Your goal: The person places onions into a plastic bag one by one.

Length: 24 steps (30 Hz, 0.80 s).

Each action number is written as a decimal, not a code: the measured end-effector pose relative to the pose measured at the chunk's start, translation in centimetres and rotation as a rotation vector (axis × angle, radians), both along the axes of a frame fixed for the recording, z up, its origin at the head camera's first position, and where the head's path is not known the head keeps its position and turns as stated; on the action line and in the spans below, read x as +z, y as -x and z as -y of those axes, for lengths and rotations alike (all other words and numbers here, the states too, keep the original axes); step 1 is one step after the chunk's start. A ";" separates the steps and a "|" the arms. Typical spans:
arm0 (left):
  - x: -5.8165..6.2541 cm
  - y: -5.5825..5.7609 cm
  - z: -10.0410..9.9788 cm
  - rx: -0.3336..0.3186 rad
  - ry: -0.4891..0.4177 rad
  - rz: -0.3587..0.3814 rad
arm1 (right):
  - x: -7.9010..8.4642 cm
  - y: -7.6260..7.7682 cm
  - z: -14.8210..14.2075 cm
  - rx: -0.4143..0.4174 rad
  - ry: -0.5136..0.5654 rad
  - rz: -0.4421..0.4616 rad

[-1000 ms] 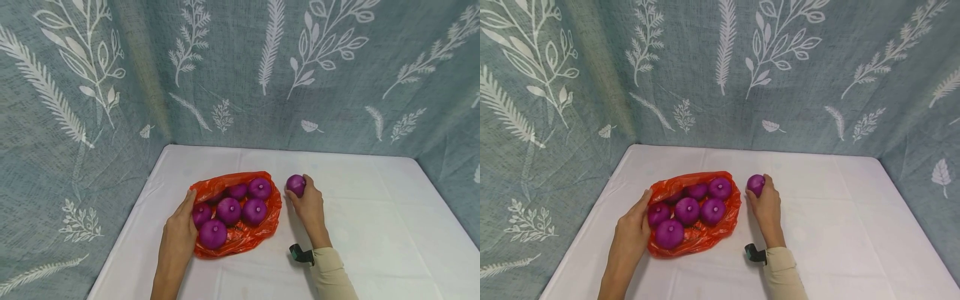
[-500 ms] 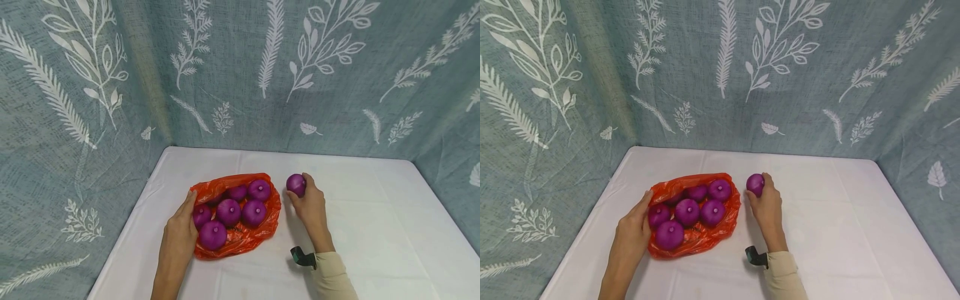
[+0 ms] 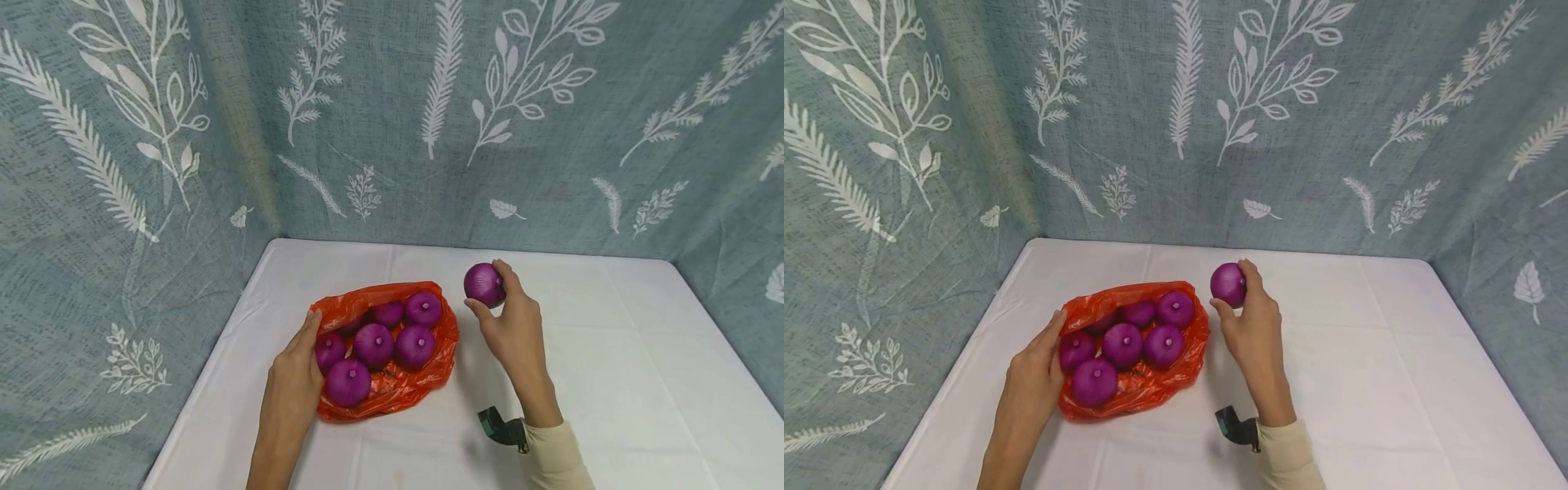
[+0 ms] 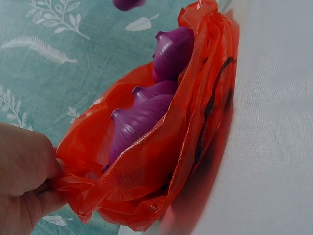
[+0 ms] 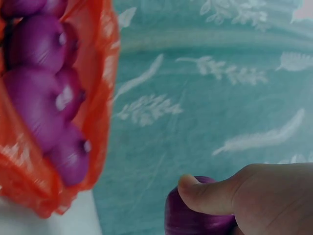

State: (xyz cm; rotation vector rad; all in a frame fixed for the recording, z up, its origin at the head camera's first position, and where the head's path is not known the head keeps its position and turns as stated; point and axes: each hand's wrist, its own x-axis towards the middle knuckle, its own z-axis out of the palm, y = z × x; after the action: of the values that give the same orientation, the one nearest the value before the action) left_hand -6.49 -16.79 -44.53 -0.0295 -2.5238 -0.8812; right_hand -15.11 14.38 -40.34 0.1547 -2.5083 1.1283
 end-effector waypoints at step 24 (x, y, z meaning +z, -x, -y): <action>0.1 0.1 -0.1 0.004 0.002 -0.004 | 2.1 -4.0 3.1 0.173 -0.008 -0.068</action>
State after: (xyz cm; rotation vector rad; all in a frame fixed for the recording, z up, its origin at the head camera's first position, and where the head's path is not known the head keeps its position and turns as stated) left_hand -6.56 -16.67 -44.45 -0.0274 -2.5200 -0.8765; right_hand -11.13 11.32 -38.24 0.4129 -2.4774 1.1580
